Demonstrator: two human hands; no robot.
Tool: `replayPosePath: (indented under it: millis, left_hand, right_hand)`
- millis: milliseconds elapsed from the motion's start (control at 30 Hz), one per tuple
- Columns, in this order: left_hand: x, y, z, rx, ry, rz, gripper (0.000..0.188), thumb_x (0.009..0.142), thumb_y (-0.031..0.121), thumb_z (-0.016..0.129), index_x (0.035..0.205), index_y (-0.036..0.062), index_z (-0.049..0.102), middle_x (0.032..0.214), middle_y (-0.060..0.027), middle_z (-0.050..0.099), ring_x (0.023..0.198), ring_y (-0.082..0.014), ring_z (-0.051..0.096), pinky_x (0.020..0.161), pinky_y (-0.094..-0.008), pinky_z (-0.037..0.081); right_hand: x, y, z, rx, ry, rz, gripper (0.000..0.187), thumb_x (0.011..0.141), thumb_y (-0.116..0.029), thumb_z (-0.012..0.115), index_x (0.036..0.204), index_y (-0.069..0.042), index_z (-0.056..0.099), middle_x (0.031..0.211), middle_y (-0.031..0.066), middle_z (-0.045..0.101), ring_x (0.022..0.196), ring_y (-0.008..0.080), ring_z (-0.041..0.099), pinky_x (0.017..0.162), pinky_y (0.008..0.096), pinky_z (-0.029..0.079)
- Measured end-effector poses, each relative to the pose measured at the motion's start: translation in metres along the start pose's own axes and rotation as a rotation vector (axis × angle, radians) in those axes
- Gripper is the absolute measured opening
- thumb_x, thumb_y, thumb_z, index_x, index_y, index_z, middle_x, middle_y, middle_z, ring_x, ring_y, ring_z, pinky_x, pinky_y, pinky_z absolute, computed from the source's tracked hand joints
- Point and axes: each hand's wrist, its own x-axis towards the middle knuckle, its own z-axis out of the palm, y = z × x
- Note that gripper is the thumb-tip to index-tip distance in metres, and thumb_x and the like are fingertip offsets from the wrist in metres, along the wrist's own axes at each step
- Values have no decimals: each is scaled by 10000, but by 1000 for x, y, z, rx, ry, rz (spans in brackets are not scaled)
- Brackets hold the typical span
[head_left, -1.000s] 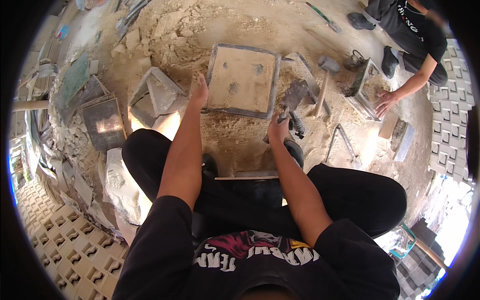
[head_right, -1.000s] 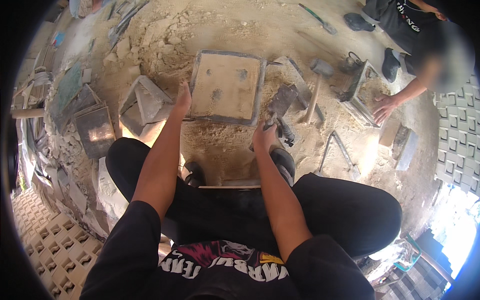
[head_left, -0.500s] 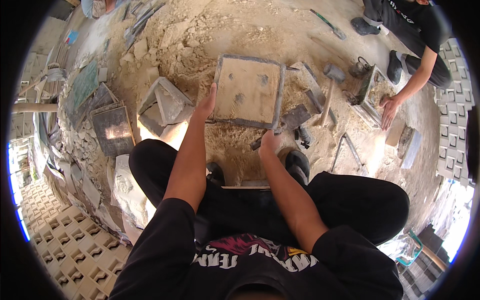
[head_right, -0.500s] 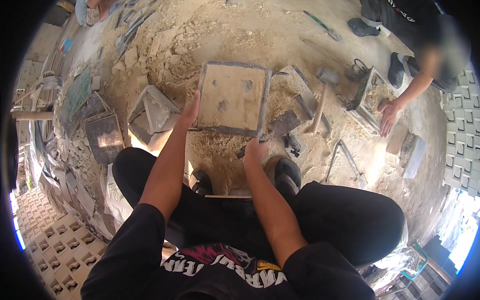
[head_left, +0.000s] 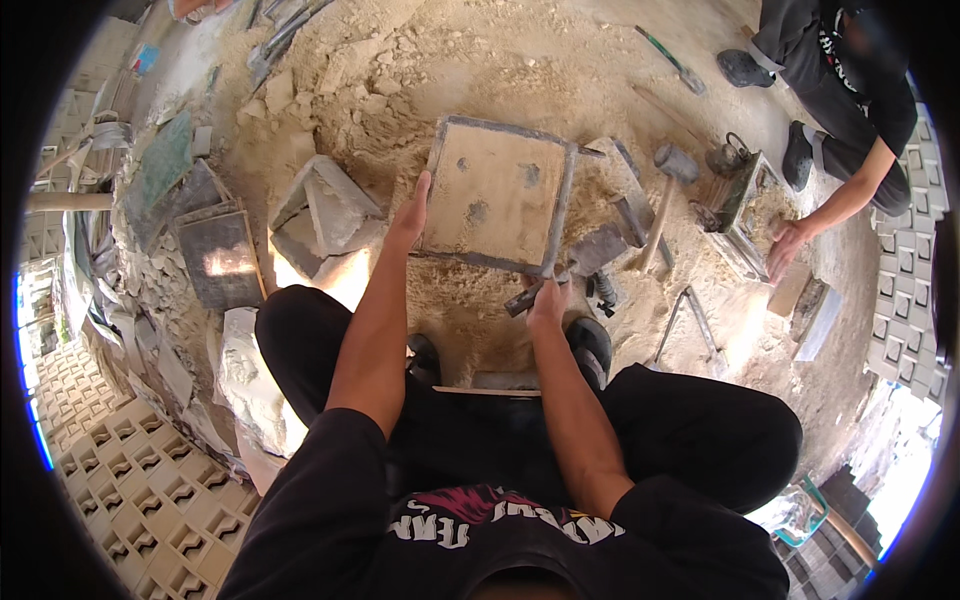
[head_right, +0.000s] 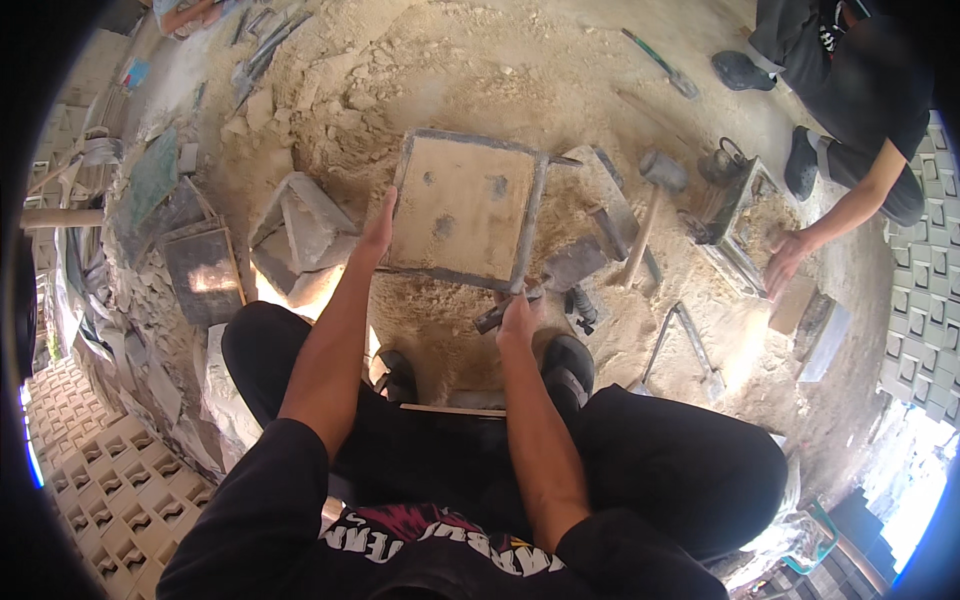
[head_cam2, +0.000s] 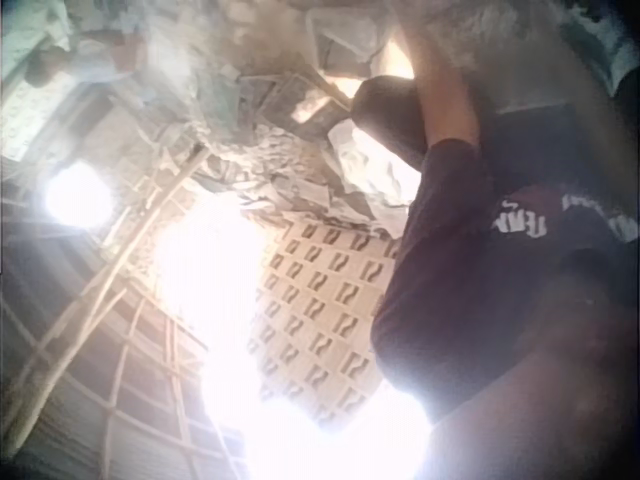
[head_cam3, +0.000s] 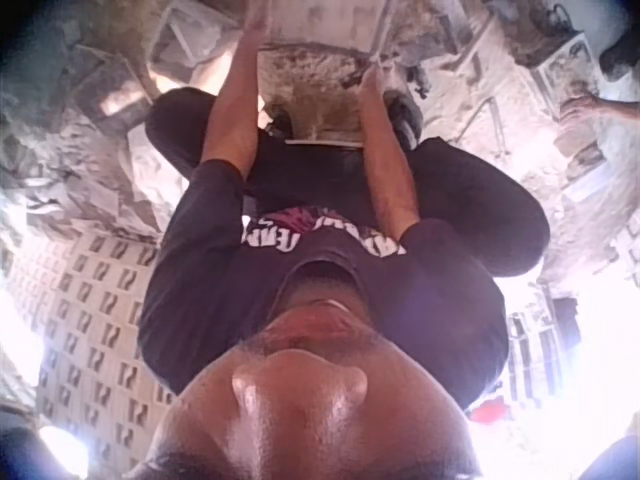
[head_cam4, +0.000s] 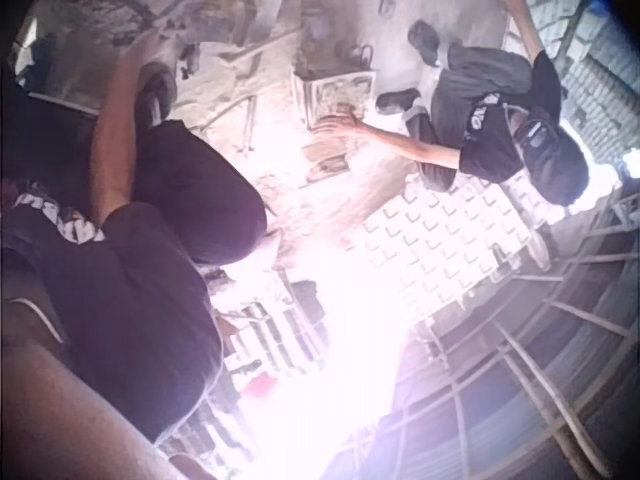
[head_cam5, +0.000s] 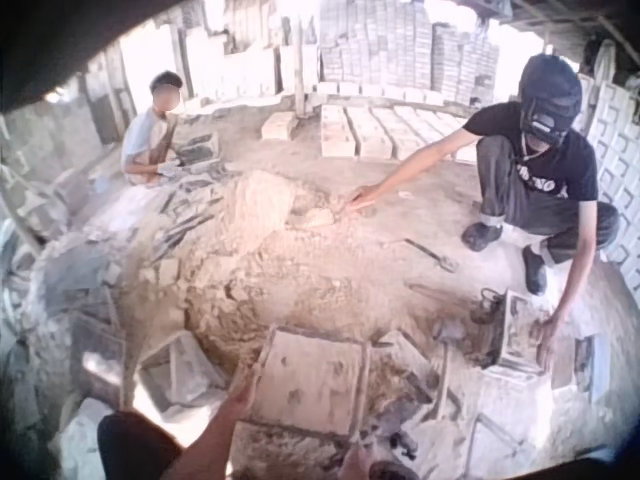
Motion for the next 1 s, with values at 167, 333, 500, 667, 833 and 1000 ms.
replayPosePath:
  millis: [167, 333, 500, 667, 833, 1000]
  left_hand:
    - [-15, 16, 6, -84, -115, -35, 1106, 776, 890, 233, 1455, 29, 377, 1495, -251, 334, 1406, -356, 290, 1133, -440, 215]
    - [-26, 31, 7, -89, -87, 17, 1057, 818, 853, 220, 1500, 46, 278, 1541, -212, 261, 1439, -337, 214, 1157, -427, 157]
    - [-9, 21, 7, -176, -147, 57, 1016, 851, 815, 239, 1522, 52, 200, 1574, -168, 194, 1458, -305, 161, 1168, -404, 124]
    - [7, 9, 9, -236, -83, -6, 1002, 865, 788, 312, 1522, 40, 195, 1575, -131, 215, 1448, -264, 196, 1163, -366, 148]
    - [-15, 25, 10, -270, -186, -114, 1008, 841, 822, 247, 1535, 96, 161, 1586, -130, 165, 1458, -285, 151, 1165, -416, 147]
    - [-16, 24, 32, -482, -174, -45, 1006, 833, 839, 193, 1536, 118, 189, 1570, -130, 231, 1439, -302, 217, 1148, -462, 188]
  right_hand:
    - [7, -2, -12, -5, 52, 19, 235, 964, -69, 508, 1196, -64, 471, 1122, 123, 579, 974, 237, 637, 806, 413, 590]
    - [15, 25, -6, -436, 279, -74, 291, 946, -48, 500, 1234, -24, 467, 1108, 138, 585, 927, 239, 641, 758, 397, 582]
    - [5, 26, 3, 97, 260, -24, 278, 929, -31, 514, 1204, -2, 493, 1099, 132, 584, 901, 235, 627, 760, 381, 557]
    - [21, 6, 2, 320, 256, 164, 233, 920, -144, 541, 1113, -14, 534, 1027, 141, 589, 857, 278, 627, 655, 440, 542]
    - [45, -26, 5, 193, 175, 172, 165, 938, -178, 499, 1028, -49, 551, 940, 104, 605, 819, 248, 623, 699, 404, 535]
    - [108, -52, 27, 259, -17, 161, 146, 915, -124, 474, 990, -27, 554, 941, 111, 610, 842, 251, 624, 753, 397, 538]
